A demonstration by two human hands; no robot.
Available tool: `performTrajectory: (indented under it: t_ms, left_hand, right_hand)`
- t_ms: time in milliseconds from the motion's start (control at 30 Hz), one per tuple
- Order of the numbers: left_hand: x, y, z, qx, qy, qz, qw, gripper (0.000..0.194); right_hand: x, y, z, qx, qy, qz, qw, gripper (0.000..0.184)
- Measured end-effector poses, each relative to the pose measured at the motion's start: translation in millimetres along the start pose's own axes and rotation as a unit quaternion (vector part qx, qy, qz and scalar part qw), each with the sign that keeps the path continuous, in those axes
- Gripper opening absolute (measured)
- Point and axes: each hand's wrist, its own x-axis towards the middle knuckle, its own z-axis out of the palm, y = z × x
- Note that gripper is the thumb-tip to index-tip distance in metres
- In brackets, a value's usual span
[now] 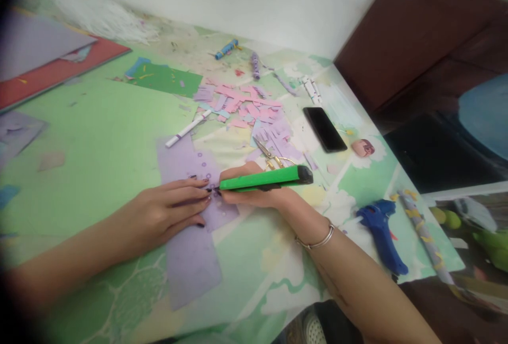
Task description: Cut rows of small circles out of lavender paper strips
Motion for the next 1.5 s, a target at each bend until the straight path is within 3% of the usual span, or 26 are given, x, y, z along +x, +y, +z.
performTrajectory:
  t_ms: [133,333,433,533,700,1233,1367,1500]
  left_hand:
    - [1,2,1.7,0.012,-0.001,0.009,1.0,0.021]
    - [6,9,2.3,0.072,-0.034,-0.004,0.997,0.018]
    - [6,7,0.9,0.054,-0.03,-0.006,0.998,0.02]
    - [4,1,-0.8,0.016,-0.028,0.008,0.999,0.023]
    - [0,-4,-1.4,0.011,-0.044,0.006,0.999,0.023]
    - [-5,0,0.8,-0.003,-0.035,-0.027,0.999,0.025]
    - [-7,-14,1.6,-0.062,0.01,-0.098,0.993,0.019]
    - [-2,-37,1.2,-0.09,-0.016,-0.285,0.954,0.044]
  right_hand:
    - [-2,-7,3,-0.027,0.034,0.026,0.999,0.015]
    - [-2,-21,0,-0.047,0.035,0.04,0.997,0.017]
    - [-6,-24,5,0.009,0.03,0.088,0.996,0.016]
    - [-12,-23,17,0.081,0.067,0.149,0.983,0.018]
    - [-15,-19,29,0.035,0.137,0.128,0.982,0.025]
    - [-12,-19,28,0.007,0.147,0.111,0.983,0.023]
    - [-10,-19,22,0.012,0.121,0.1,0.988,0.018]
    - [-10,-19,17,0.027,0.097,0.095,0.99,0.017]
